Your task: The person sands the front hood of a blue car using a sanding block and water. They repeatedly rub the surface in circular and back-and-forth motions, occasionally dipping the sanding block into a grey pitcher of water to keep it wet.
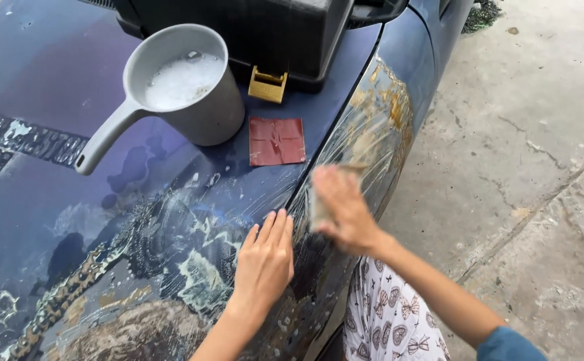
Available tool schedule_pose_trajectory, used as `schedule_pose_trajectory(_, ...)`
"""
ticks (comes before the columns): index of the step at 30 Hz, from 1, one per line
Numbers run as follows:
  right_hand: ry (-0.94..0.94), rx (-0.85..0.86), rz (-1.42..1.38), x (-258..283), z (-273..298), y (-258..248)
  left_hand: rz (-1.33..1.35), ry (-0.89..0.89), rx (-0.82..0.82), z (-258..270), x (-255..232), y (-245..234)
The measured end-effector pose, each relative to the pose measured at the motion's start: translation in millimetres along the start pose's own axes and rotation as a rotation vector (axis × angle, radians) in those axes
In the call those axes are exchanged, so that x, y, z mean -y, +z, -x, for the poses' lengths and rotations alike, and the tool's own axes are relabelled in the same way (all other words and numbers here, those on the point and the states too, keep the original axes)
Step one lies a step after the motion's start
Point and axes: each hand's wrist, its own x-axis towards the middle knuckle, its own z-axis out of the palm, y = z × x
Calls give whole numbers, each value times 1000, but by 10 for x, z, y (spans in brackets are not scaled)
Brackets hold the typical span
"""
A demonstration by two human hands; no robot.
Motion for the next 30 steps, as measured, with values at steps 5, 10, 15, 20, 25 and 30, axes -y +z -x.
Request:
schedule_pose_trajectory(5,21,-225,-226,-181,30,-90,-26,119,14,-35,-225,170)
schedule_pose_trajectory(10,353,-563,207,-1236,20,-257,27,113,37,-70,-249,168)
schedule_pose_trajectory(15,-19,-381,384,-1320,25,-173,23,109,42,-93,-265,178)
schedule_pose_trajectory(20,49,-331,439,-1501,49,-208,14,111,68,-125,-263,203)
schedule_pose_trajectory(25,40,-328,410,-1389,51,-272,14,116,62,-144,-251,213)
schedule_pose_trajectory(30,126,-328,473,-1552,78,-242,-14,116,58,-153,-264,206)
